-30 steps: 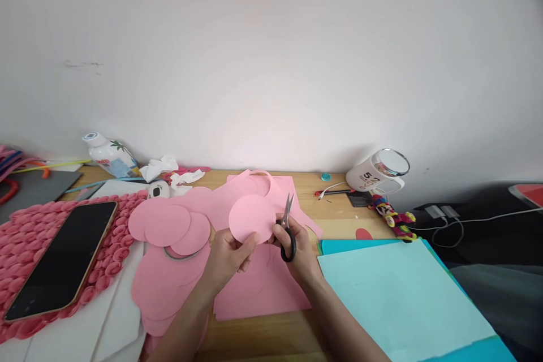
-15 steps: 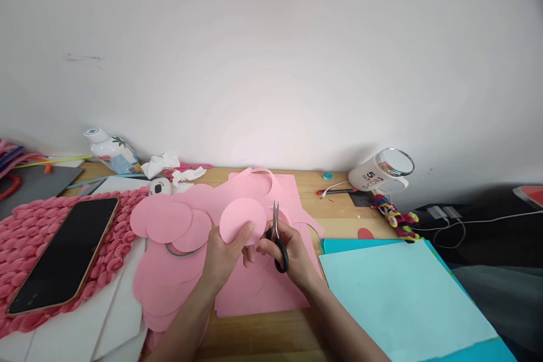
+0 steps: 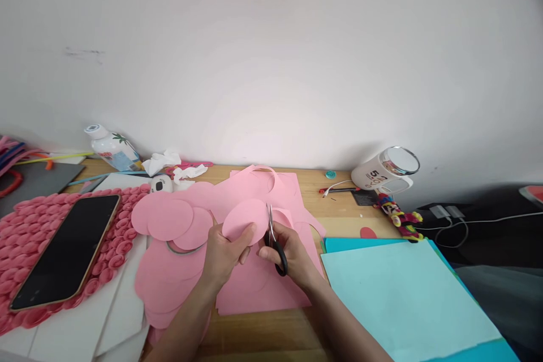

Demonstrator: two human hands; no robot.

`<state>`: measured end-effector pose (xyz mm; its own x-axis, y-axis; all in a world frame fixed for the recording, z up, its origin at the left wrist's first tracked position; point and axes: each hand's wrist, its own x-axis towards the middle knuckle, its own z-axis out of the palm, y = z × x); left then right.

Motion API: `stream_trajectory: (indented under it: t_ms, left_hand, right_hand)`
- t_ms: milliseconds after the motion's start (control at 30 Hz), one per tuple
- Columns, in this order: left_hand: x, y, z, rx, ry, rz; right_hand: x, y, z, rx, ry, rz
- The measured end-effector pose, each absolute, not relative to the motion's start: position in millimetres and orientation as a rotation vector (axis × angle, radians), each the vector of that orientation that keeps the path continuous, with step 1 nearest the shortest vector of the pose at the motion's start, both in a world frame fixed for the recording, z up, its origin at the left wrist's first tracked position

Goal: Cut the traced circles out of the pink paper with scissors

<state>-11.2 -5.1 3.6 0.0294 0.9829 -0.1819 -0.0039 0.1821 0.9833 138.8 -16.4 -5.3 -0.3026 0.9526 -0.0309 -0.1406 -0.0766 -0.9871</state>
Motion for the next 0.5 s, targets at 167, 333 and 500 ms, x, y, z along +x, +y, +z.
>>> stream_trajectory:
  t_ms: [167, 333, 500]
  left_hand:
    - [-11.5, -5.5, 3.3, 1.102, 1.261, 1.037]
    - [-12.1, -5.1, 6.7, 1.086, 1.278, 1.024]
    - [-11.3, -3.7, 9.4, 1.072, 1.313, 1.053]
  right_hand:
    - [139.4, -15.6, -7.7, -0.974, -1.287, 1.529]
    - [138.8, -16.2, -12.0, -0.983, -1.273, 1.518]
    - [139.0, -16.4, -11.7, -0.994, -1.275, 1.507]
